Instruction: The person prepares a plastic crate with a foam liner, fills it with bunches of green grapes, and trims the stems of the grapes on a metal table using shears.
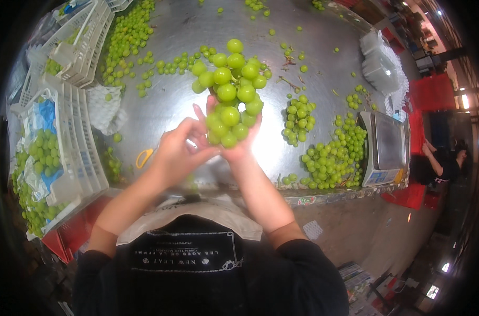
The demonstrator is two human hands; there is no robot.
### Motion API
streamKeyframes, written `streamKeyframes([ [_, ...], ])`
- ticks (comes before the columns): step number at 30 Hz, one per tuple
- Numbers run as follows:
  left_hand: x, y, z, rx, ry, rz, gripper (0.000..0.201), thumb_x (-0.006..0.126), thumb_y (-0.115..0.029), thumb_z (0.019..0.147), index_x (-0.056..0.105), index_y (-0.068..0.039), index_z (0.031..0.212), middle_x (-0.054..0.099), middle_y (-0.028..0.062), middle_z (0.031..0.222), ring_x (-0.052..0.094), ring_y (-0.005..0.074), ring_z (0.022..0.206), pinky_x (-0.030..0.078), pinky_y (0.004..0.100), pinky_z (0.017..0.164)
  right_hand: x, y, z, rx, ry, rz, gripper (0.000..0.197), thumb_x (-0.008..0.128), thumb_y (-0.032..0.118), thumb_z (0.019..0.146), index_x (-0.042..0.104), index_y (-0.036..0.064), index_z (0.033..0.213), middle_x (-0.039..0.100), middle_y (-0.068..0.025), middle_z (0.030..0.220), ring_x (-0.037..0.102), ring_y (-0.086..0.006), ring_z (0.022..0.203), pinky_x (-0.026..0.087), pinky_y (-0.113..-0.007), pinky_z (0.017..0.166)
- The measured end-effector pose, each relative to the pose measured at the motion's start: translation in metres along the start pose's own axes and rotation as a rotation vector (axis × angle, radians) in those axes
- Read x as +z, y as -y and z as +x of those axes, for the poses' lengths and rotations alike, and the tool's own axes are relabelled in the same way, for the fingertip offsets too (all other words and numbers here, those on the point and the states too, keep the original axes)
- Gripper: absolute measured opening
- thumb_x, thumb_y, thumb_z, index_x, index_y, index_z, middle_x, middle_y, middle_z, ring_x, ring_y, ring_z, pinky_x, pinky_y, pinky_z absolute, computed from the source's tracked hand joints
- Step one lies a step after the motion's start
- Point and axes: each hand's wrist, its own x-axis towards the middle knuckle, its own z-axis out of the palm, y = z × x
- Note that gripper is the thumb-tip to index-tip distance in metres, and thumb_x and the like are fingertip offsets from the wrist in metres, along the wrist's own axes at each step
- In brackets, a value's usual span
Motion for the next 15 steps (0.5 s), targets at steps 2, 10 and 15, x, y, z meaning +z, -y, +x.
streamKeyframes([
  [2, 0.003, 0.004, 0.005, -0.065, 0.007, 0.051, 0.027, 0.071, -0.011, 0.074, 0.059, -0.002, 0.096, 0.062, 0.005, 0.072, 0.058, 0.0102, 0.064, 0.048, 0.0233, 0.059, -0.001, -0.001, 0.002, -0.01, 0.036, 0.032, 0.072, 0.049, 0.056, 0.078, 0.031, 0.0144, 0.134, 0.041, -0.0104, 0.132, 0.038, -0.0285, 0.12, 0.024, -0.051, 0.103],
  [10, 0.017, 0.007, 0.014, -0.091, 0.035, 0.05, 0.024, 0.072, -0.015, 0.074, 0.06, -0.001, 0.089, 0.064, 0.0093, 0.07, 0.062, 0.0133, 0.063, 0.049, 0.0246, 0.059, 0.005, 0.01, -0.005, -0.114, 0.03, 0.039, 0.076, 0.057, 0.048, 0.076, 0.028, 0.012, 0.136, 0.029, -0.0114, 0.14, 0.053, -0.0212, 0.099, 0.04, -0.041, 0.089],
  [15, 0.003, 0.02, 0.015, -0.142, 0.119, 0.004, 0.056, 0.072, -0.018, 0.073, 0.045, -0.003, 0.121, 0.064, 0.0124, 0.092, 0.063, 0.0181, 0.081, 0.05, 0.0309, 0.072, 0.009, 0.081, -0.028, -0.39, -0.086, -0.348, 0.06, 0.057, 0.048, 0.077, 0.046, 0.0073, 0.12, 0.053, -0.0122, 0.114, 0.056, -0.023, 0.092, 0.043, -0.041, 0.088],
])
